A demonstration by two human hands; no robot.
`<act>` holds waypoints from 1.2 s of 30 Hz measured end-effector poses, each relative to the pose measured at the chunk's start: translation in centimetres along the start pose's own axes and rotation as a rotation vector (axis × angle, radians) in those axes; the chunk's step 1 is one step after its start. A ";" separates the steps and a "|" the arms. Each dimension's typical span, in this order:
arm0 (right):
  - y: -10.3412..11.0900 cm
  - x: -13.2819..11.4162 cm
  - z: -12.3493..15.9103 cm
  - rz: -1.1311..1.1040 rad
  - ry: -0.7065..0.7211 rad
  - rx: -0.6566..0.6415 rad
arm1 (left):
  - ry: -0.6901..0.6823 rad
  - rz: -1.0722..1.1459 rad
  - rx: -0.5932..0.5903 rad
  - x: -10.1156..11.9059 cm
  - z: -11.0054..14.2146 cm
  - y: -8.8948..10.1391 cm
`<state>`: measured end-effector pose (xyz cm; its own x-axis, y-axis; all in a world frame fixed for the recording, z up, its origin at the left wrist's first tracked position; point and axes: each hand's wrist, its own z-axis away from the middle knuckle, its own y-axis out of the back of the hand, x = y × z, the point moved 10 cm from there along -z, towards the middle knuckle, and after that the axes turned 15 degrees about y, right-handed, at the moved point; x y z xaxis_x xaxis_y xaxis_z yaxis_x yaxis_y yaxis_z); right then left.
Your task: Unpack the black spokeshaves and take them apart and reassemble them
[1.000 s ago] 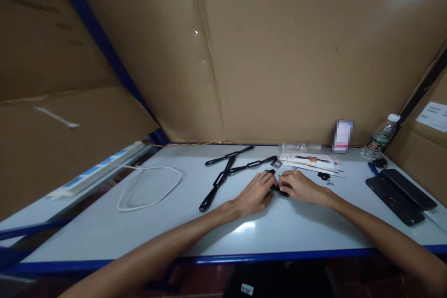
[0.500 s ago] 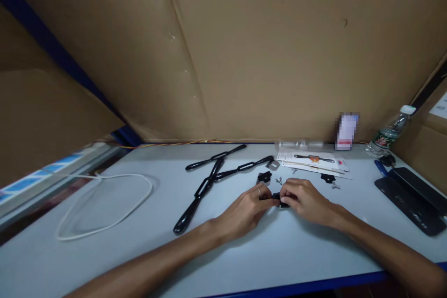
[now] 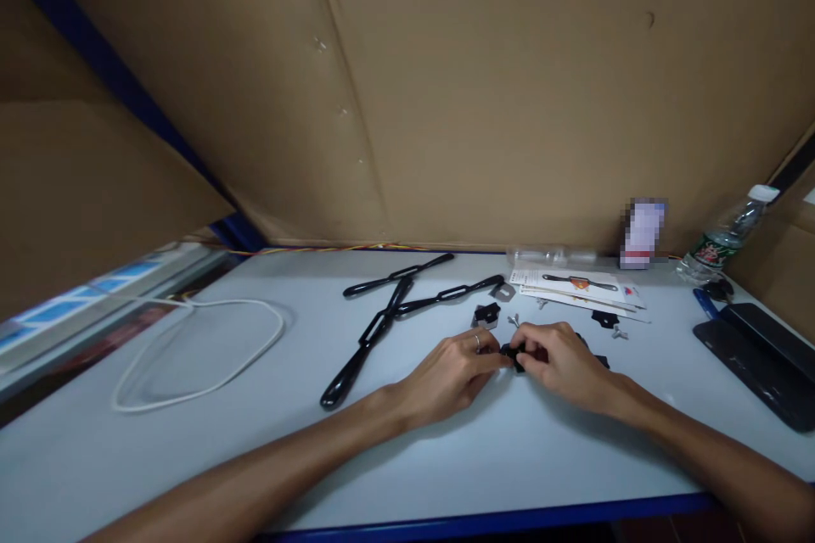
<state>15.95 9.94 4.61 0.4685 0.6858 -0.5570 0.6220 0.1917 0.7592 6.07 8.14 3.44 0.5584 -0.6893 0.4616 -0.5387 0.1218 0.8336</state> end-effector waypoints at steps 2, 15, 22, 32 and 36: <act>0.2 0.2 -0.1 -0.045 0.017 -0.003 | 0.005 0.009 0.008 -0.1 0.0 0.1; -0.5 -2.3 0.5 0.178 0.330 -0.239 | 0.016 0.038 0.001 -0.1 -0.3 0.2; -0.8 -3.3 0.8 0.301 0.422 -0.224 | 0.036 0.067 -0.004 -0.5 -0.3 0.1; -0.5 -3.4 0.8 0.420 0.470 -0.168 | 0.042 0.057 0.001 -0.8 -0.5 0.3; -1.0 -2.4 0.7 0.368 0.329 -0.105 | 0.042 0.060 -0.003 -0.7 -0.4 0.3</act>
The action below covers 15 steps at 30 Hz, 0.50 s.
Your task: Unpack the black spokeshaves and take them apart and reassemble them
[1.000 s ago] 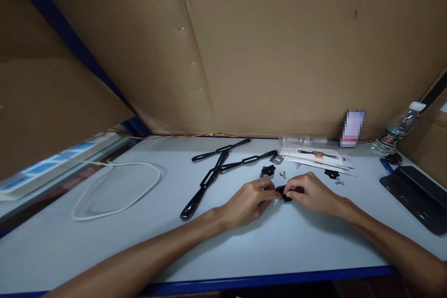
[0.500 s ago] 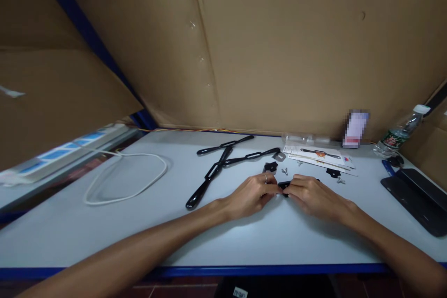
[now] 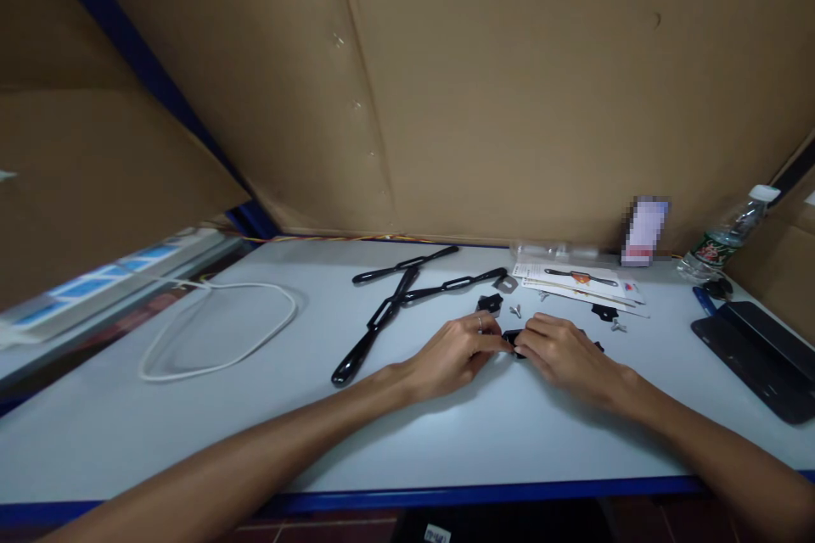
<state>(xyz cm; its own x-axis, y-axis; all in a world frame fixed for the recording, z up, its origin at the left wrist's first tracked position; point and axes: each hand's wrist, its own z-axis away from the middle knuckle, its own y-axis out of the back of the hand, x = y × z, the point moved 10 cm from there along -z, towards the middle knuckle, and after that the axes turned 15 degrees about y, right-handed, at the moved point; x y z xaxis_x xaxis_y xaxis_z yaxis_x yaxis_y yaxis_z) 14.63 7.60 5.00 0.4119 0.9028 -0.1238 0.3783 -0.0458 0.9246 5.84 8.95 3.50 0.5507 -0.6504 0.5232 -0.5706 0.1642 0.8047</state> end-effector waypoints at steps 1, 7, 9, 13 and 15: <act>-0.1 0.4 0.1 -0.056 -0.064 0.033 | 0.000 0.001 -0.001 0.0 0.0 0.0; -0.2 2.0 0.4 -0.257 -0.189 0.078 | 0.009 0.001 -0.017 0.0 0.0 -0.1; -0.1 2.0 0.3 -0.269 -0.147 0.039 | 0.010 0.000 -0.013 -0.1 0.0 -0.1; 0.2 1.4 0.4 -0.210 -0.058 -0.065 | 0.003 -0.002 0.006 -0.1 0.0 -0.1; 0.3 0.9 0.5 -0.191 -0.014 -0.114 | -0.004 -0.004 0.010 -0.1 0.0 -0.1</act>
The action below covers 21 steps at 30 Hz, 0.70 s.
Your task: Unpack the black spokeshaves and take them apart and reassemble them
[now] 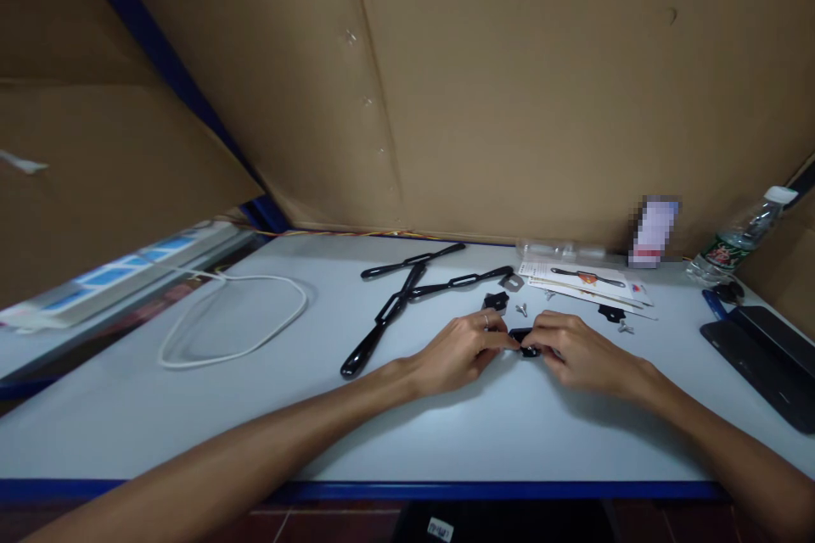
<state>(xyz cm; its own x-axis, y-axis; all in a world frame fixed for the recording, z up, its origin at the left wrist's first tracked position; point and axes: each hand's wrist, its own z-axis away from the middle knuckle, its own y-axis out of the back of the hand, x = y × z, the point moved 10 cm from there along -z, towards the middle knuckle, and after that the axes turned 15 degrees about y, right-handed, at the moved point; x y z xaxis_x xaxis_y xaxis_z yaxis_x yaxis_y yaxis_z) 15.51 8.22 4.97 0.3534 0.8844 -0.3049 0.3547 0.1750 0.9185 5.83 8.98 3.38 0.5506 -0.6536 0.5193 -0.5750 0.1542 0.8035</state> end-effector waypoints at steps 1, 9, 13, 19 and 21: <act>0.0 -0.3 0.0 0.009 0.023 -0.015 | -0.003 -0.001 0.002 0.0 0.0 0.0; -0.1 -1.1 -0.1 0.211 0.127 0.037 | -0.005 -0.008 0.002 0.0 0.1 0.0; -0.3 -1.2 -0.2 0.251 0.109 0.022 | -0.003 0.011 0.000 0.2 0.1 0.1; 0.1 0.2 -0.1 0.026 -0.094 0.186 | 0.088 0.059 0.007 -0.2 -0.1 0.5; 0.2 0.8 0.0 -0.082 -0.160 0.239 | 0.084 0.048 -0.001 -0.1 -0.1 0.4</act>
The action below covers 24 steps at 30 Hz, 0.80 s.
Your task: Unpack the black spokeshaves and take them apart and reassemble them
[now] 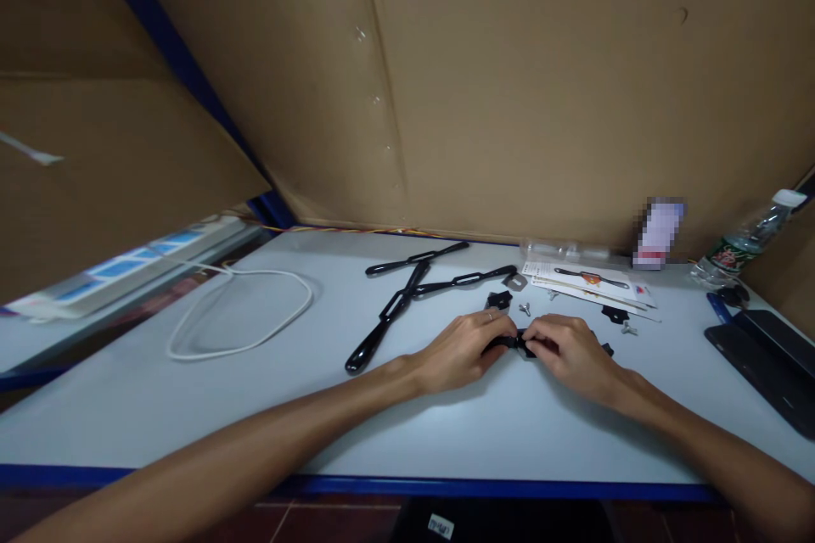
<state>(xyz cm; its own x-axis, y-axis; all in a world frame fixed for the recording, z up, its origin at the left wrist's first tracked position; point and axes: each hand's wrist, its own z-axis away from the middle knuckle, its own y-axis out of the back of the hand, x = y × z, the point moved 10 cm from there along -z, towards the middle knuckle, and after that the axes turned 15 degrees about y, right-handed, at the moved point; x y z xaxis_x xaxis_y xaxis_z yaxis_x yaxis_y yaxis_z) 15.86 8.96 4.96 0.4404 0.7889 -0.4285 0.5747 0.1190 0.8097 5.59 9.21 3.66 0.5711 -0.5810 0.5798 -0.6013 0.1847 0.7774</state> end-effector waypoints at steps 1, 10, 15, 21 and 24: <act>0.0 0.2 -0.1 -0.047 -0.025 0.002 | -0.005 -0.010 -0.006 0.1 0.0 -0.1; 0.6 1.4 -0.3 -0.139 -0.083 -0.060 | -0.010 -0.042 -0.018 0.2 0.0 -0.1; 0.4 0.0 -0.2 0.165 0.111 -0.137 | 0.031 -0.004 -0.019 -0.3 -0.1 -0.1; -0.1 0.1 0.0 0.164 0.118 -0.192 | 0.053 0.004 -0.029 -0.5 0.0 -0.2; 0.3 0.4 -0.1 0.043 0.080 -0.157 | 0.043 0.001 -0.019 -0.4 0.0 -0.1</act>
<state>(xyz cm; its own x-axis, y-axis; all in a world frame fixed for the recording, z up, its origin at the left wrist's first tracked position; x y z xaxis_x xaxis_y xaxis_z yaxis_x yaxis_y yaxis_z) 16.15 9.34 5.06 0.4019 0.8401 -0.3642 0.4391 0.1722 0.8818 5.43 9.44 3.33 0.5943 -0.5460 0.5906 -0.5915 0.2009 0.7809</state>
